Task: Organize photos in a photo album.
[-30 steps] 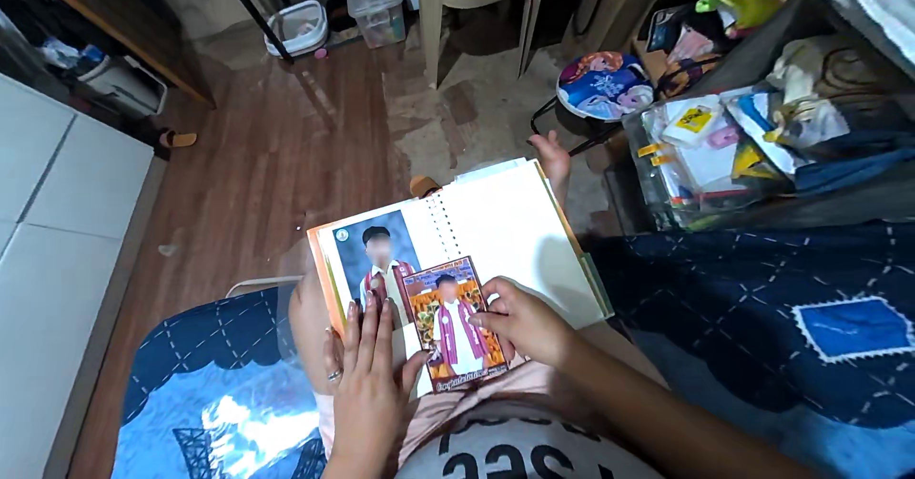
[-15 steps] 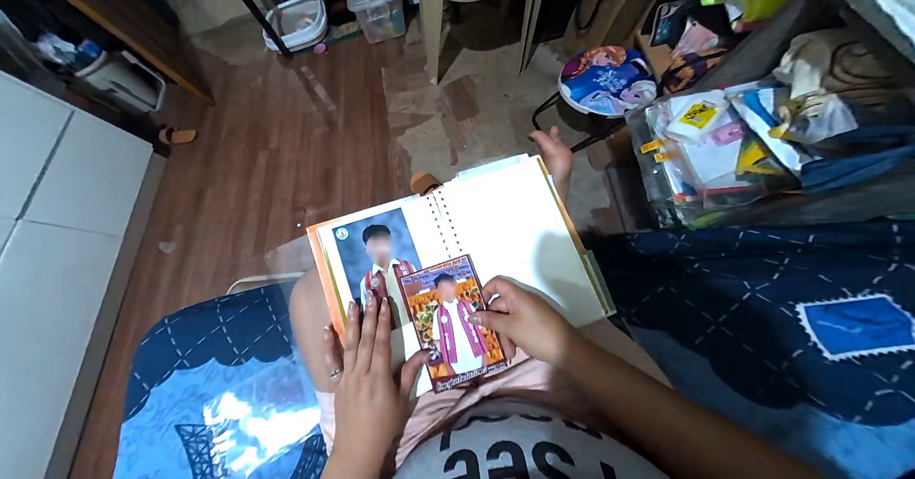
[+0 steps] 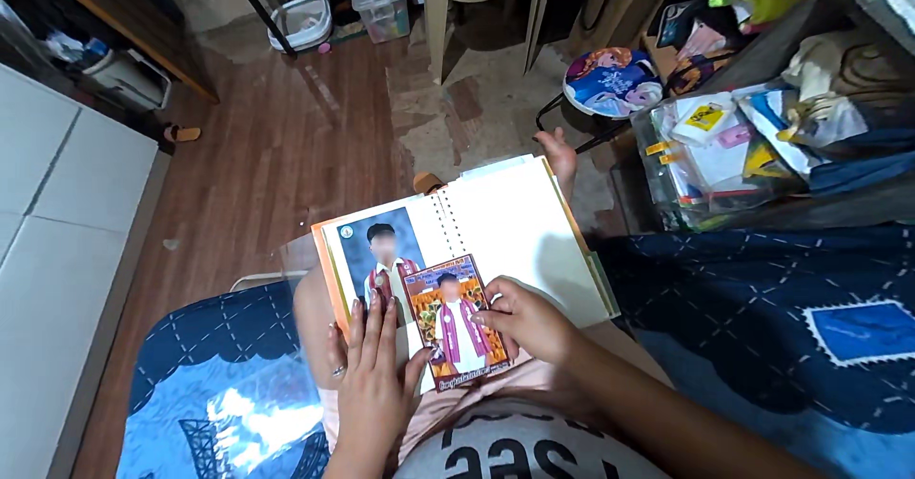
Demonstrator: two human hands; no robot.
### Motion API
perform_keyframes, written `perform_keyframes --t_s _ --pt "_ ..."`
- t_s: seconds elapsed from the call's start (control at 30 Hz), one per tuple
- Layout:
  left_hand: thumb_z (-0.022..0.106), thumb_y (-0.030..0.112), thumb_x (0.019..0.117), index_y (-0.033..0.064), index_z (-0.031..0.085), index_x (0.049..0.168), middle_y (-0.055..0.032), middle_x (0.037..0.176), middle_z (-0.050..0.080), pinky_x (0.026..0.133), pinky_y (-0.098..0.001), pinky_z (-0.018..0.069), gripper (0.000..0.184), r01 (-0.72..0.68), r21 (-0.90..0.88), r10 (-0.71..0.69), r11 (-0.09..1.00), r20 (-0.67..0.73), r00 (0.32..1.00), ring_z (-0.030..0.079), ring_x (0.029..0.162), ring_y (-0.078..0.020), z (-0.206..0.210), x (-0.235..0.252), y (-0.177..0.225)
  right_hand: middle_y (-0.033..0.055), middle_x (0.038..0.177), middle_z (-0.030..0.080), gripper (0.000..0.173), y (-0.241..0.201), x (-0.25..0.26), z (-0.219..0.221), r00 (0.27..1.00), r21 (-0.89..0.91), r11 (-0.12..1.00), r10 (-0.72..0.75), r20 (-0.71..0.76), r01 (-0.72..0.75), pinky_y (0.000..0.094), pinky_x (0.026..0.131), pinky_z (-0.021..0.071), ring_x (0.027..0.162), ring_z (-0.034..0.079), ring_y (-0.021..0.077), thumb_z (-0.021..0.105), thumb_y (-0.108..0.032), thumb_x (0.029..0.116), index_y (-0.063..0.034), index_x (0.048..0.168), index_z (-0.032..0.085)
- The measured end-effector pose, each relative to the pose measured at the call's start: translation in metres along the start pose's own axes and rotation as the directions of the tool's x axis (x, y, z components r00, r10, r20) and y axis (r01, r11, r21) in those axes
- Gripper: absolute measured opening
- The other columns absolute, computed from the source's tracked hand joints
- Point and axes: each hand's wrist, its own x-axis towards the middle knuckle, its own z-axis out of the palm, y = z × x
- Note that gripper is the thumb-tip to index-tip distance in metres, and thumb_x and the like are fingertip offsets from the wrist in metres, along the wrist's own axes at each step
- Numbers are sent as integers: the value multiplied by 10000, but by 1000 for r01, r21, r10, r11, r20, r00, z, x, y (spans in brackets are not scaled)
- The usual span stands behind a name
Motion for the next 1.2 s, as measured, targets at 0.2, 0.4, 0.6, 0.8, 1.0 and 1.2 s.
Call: perform_keyframes --t_s 0.2,0.4,0.6,0.8,1.0,1.2 --pt "411 685 986 114 562 1447 -139 1524 525 1193 -611 186 749 -10 -14 10 1000 -1 1000 409 1471 -333 0 1 1 -4 756 647 315 -1 -1 0 1000 -4 1000 -1 6 1 206 475 469 485 542 42 666 -243 1004 -70 1211 503" --pt "408 693 985 137 549 1454 -125 1529 521 1195 -599 180 741 -2 -9 2 1000 -12 1000 399 1478 -308 1 -1 0 -3 752 648 314 1 0 -1 1000 -9 1000 -3 3 3 209 476 474 489 550 46 671 -238 1001 -69 1209 508" --pt "406 686 989 119 554 1446 -136 1505 543 1199 -586 186 743 -1 2 1 1000 -9 1000 412 1469 -315 0 -1 1 3 744 654 313 2 -1 -1 1000 3 1000 -20 -9 20 212 468 484 483 561 49 693 -234 985 -68 1181 515" --pt "415 689 984 119 561 1440 -132 1518 532 1209 -574 165 744 -2 -3 2 1000 -11 1000 398 1480 -305 0 0 1 25 744 646 306 0 0 -1 1000 20 1000 -8 -12 9 222 467 489 477 558 59 694 -210 984 -54 1179 518" --pt "409 687 987 119 555 1447 -136 1515 533 1213 -569 163 745 -3 -3 3 1000 -14 1000 401 1477 -306 1 0 1 15 718 633 310 2 0 -2 1000 16 1000 -18 -9 18 224 465 484 473 550 59 698 -234 983 -58 1171 526" --pt "404 695 986 128 552 1453 -127 1525 526 1211 -581 167 750 -1 0 1 1000 -7 1000 399 1479 -310 0 -1 1 13 729 643 312 3 0 -2 999 22 999 -33 -9 33 217 461 481 474 549 54 699 -236 982 -56 1171 527"
